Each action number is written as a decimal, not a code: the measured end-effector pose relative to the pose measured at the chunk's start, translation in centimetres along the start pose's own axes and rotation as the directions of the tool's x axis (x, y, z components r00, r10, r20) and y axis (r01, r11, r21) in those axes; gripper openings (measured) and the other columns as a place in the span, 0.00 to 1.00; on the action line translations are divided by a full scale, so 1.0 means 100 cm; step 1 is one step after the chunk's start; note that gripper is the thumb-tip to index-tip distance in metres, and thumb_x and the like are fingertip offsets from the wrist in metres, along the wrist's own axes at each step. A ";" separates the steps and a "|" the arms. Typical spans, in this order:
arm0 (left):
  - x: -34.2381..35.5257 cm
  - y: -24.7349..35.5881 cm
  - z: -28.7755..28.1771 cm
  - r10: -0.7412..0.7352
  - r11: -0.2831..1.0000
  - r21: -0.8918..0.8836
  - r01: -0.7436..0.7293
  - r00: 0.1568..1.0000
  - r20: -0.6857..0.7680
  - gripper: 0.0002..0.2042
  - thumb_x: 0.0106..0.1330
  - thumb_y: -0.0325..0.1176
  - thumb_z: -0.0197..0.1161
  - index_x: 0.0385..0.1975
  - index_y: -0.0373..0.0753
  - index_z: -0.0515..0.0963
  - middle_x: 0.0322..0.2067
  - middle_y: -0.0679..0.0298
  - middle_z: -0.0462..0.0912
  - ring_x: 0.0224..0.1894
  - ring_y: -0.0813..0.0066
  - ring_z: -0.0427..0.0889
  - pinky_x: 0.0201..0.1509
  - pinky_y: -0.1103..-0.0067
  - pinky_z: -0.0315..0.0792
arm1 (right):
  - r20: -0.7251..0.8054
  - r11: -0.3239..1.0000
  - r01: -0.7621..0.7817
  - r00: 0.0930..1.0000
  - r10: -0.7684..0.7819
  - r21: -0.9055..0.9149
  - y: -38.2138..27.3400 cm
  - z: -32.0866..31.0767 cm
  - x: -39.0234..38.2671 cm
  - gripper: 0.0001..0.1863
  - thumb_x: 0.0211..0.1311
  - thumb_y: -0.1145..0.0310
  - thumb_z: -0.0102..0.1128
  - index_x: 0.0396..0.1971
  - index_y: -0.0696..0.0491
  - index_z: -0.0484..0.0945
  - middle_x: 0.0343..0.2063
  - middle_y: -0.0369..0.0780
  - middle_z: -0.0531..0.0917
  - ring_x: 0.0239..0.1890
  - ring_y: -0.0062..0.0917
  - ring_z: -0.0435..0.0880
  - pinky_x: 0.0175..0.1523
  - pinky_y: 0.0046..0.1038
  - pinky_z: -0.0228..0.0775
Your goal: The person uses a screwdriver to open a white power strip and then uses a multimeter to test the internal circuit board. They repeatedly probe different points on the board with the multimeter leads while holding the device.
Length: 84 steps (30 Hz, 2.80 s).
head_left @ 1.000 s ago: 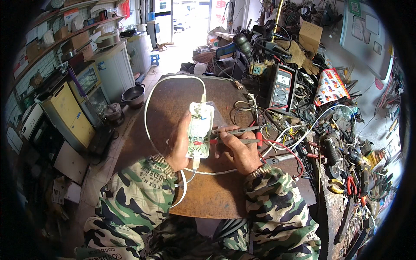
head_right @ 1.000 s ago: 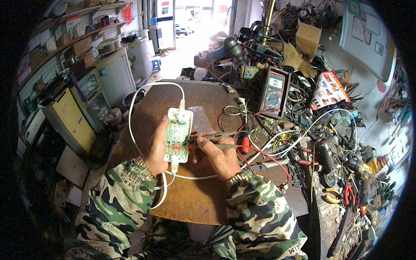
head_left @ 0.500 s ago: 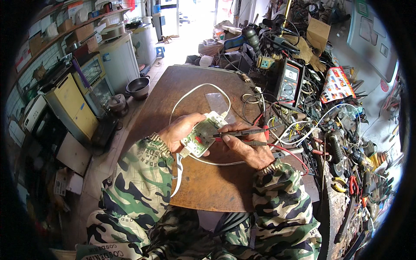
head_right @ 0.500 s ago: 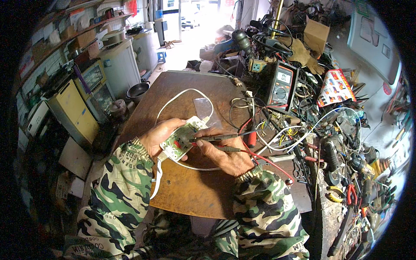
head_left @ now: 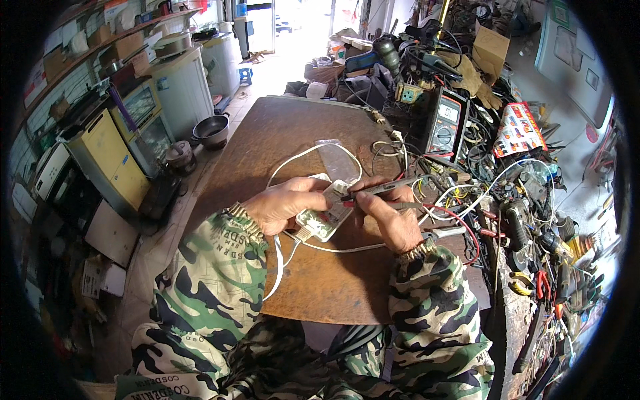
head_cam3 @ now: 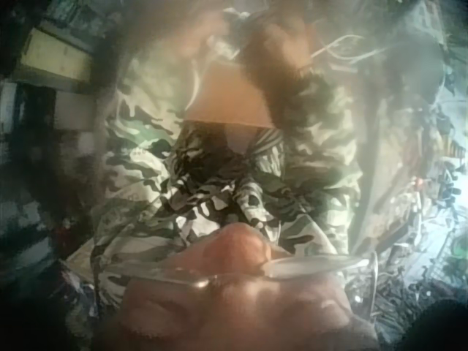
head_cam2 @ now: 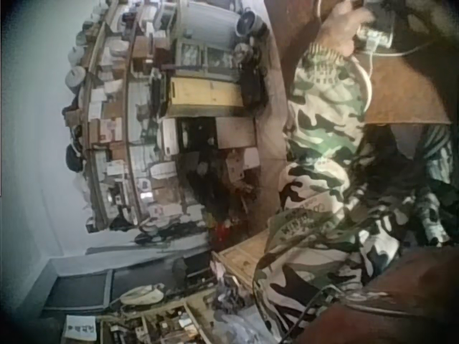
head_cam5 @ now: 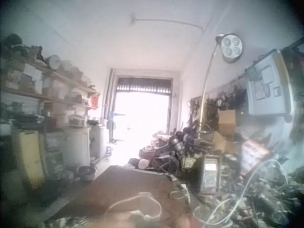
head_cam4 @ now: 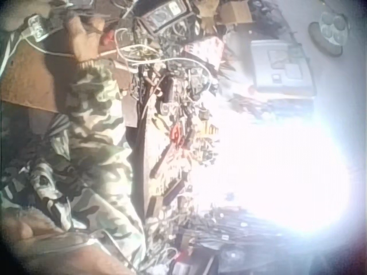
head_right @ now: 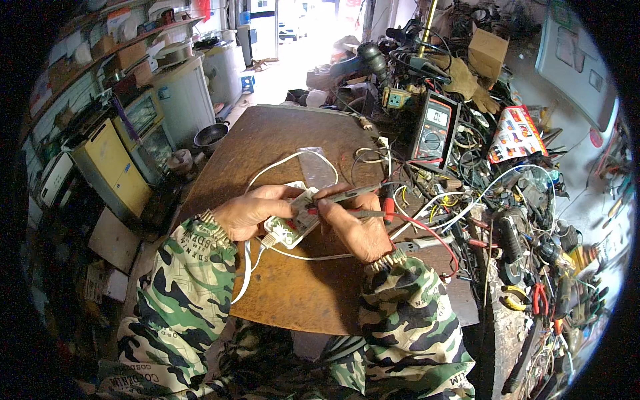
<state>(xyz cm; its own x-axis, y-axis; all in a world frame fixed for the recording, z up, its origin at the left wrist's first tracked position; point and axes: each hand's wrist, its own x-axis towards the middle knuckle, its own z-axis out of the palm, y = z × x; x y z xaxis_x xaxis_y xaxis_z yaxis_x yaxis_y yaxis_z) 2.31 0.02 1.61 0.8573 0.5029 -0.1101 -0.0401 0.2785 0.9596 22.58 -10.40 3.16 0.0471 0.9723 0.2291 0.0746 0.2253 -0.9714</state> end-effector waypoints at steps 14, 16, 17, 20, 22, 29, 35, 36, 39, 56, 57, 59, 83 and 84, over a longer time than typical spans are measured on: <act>-0.008 0.001 0.017 0.103 0.756 0.641 -0.133 0.991 0.084 0.45 0.48 0.35 0.78 0.65 0.31 0.58 0.59 0.53 0.70 0.63 0.63 0.66 0.70 0.70 0.57 | -0.088 0.999 0.022 0.996 -0.026 -0.045 0.042 0.000 0.014 0.13 0.63 0.66 0.58 0.39 0.62 0.80 0.26 0.37 0.81 0.29 0.20 0.77 0.34 0.23 0.67; -0.008 0.011 0.031 0.099 0.771 0.622 -0.137 0.990 0.097 0.43 0.48 0.35 0.77 0.63 0.31 0.60 0.57 0.53 0.71 0.62 0.62 0.68 0.69 0.70 0.59 | -0.112 0.997 0.024 0.993 -0.031 -0.067 0.043 -0.007 0.013 0.13 0.64 0.67 0.58 0.39 0.62 0.80 0.27 0.38 0.82 0.30 0.21 0.78 0.36 0.23 0.69; -0.007 0.010 0.029 0.096 0.766 0.630 -0.127 0.992 0.083 0.43 0.48 0.35 0.77 0.63 0.31 0.60 0.57 0.53 0.71 0.61 0.63 0.69 0.69 0.71 0.60 | -0.111 0.999 -0.010 0.994 0.005 -0.045 0.036 -0.004 0.011 0.13 0.64 0.67 0.57 0.38 0.62 0.80 0.27 0.38 0.81 0.30 0.21 0.77 0.36 0.24 0.69; -0.005 0.004 0.022 0.051 0.769 0.635 -0.070 0.998 0.048 0.44 0.46 0.31 0.78 0.64 0.32 0.60 0.59 0.55 0.70 0.62 0.65 0.67 0.69 0.71 0.58 | -0.122 0.999 -0.022 0.992 0.018 -0.030 0.044 -0.004 0.014 0.12 0.64 0.66 0.57 0.38 0.61 0.80 0.26 0.36 0.81 0.29 0.19 0.76 0.35 0.24 0.68; -0.007 -0.009 0.007 0.131 0.726 0.678 -0.118 0.991 0.033 0.43 0.45 0.38 0.79 0.62 0.31 0.63 0.55 0.53 0.74 0.59 0.63 0.72 0.67 0.71 0.63 | -0.083 0.989 0.087 0.992 -0.097 -0.116 0.050 -0.002 0.018 0.12 0.64 0.66 0.57 0.36 0.60 0.80 0.25 0.36 0.80 0.28 0.19 0.76 0.34 0.24 0.67; -0.003 -0.005 0.012 0.099 0.716 0.694 -0.075 0.995 0.006 0.46 0.44 0.37 0.78 0.64 0.30 0.60 0.59 0.51 0.71 0.63 0.60 0.68 0.70 0.69 0.58 | -0.088 0.973 0.122 0.986 -0.141 -0.195 0.053 -0.007 0.019 0.12 0.64 0.66 0.57 0.38 0.59 0.81 0.29 0.40 0.82 0.33 0.23 0.79 0.40 0.27 0.71; -0.001 0.015 0.065 0.065 0.835 0.546 -0.070 0.997 0.029 0.48 0.38 0.31 0.78 0.64 0.31 0.60 0.56 0.57 0.72 0.61 0.64 0.69 0.67 0.71 0.60 | -0.244 0.998 0.027 0.969 -0.041 -0.063 0.034 -0.014 0.003 0.22 0.56 0.57 0.61 0.42 0.61 0.80 0.38 0.52 0.83 0.42 0.41 0.82 0.50 0.38 0.72; -0.001 0.015 0.064 0.050 0.790 0.612 -0.035 0.999 -0.007 0.48 0.37 0.31 0.79 0.64 0.31 0.60 0.55 0.58 0.72 0.60 0.64 0.70 0.65 0.71 0.63 | -0.244 1.000 0.023 0.969 -0.026 -0.015 0.038 -0.011 0.007 0.23 0.56 0.57 0.61 0.43 0.62 0.78 0.38 0.52 0.83 0.42 0.41 0.81 0.50 0.38 0.72; -0.011 -0.011 0.026 0.172 0.701 0.708 -0.079 0.983 -0.061 0.50 0.33 0.31 0.80 0.64 0.33 0.60 0.52 0.58 0.74 0.57 0.63 0.73 0.61 0.70 0.67 | -0.368 0.997 0.080 0.927 -0.078 -0.009 0.041 0.025 0.009 0.17 0.57 0.62 0.60 0.39 0.61 0.78 0.28 0.42 0.80 0.32 0.28 0.79 0.38 0.31 0.71; 0.047 -0.039 -0.038 0.151 0.657 0.735 -0.167 0.985 0.088 0.39 0.39 0.27 0.70 0.58 0.30 0.63 0.43 0.56 0.75 0.42 0.65 0.78 0.49 0.70 0.73 | -0.609 0.976 0.217 0.775 -0.168 0.007 0.094 -0.019 -0.120 0.19 0.61 0.58 0.57 0.41 0.58 0.68 0.31 0.47 0.73 0.36 0.37 0.73 0.42 0.41 0.66; 0.047 -0.034 -0.028 0.116 0.633 0.764 -0.125 0.991 0.066 0.40 0.39 0.27 0.70 0.58 0.30 0.62 0.42 0.56 0.75 0.41 0.66 0.77 0.49 0.70 0.73 | -0.611 0.980 0.197 0.771 -0.177 -0.036 0.097 -0.023 -0.122 0.18 0.61 0.58 0.57 0.40 0.58 0.68 0.31 0.46 0.72 0.36 0.37 0.73 0.42 0.41 0.66; 0.033 -0.018 -0.021 0.065 0.566 0.822 -0.060 0.997 0.028 0.41 0.40 0.28 0.70 0.59 0.29 0.61 0.43 0.55 0.75 0.42 0.66 0.77 0.50 0.70 0.73 | -0.593 0.981 0.169 0.782 -0.194 -0.098 0.095 -0.018 -0.119 0.18 0.61 0.58 0.57 0.38 0.58 0.69 0.31 0.45 0.72 0.36 0.38 0.72 0.42 0.42 0.65; 0.029 -0.032 -0.044 0.181 0.455 0.887 -0.079 0.984 -0.006 0.33 0.43 0.35 0.71 0.53 0.30 0.71 0.41 0.56 0.79 0.42 0.66 0.79 0.50 0.67 0.72 | -0.593 0.958 0.131 0.761 -0.263 -0.256 0.101 -0.023 -0.120 0.17 0.62 0.59 0.58 0.36 0.57 0.67 0.32 0.43 0.70 0.35 0.33 0.70 0.40 0.41 0.64; 0.029 -0.029 -0.042 0.163 0.450 0.891 -0.066 0.987 -0.009 0.33 0.44 0.35 0.71 0.53 0.30 0.71 0.41 0.55 0.79 0.42 0.65 0.79 0.50 0.67 0.72 | -0.600 0.949 0.119 0.749 -0.279 -0.293 0.103 -0.024 -0.118 0.17 0.62 0.58 0.58 0.36 0.57 0.68 0.32 0.43 0.71 0.35 0.33 0.70 0.40 0.40 0.64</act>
<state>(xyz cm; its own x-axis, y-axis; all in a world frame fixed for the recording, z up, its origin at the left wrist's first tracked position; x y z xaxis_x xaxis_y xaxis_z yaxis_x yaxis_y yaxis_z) 2.73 4.10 -2.62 0.8346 0.5490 0.0455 0.3825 -0.6368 0.6694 25.20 -19.72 -9.44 0.6125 0.6281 0.4799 0.3679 0.3109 -0.8764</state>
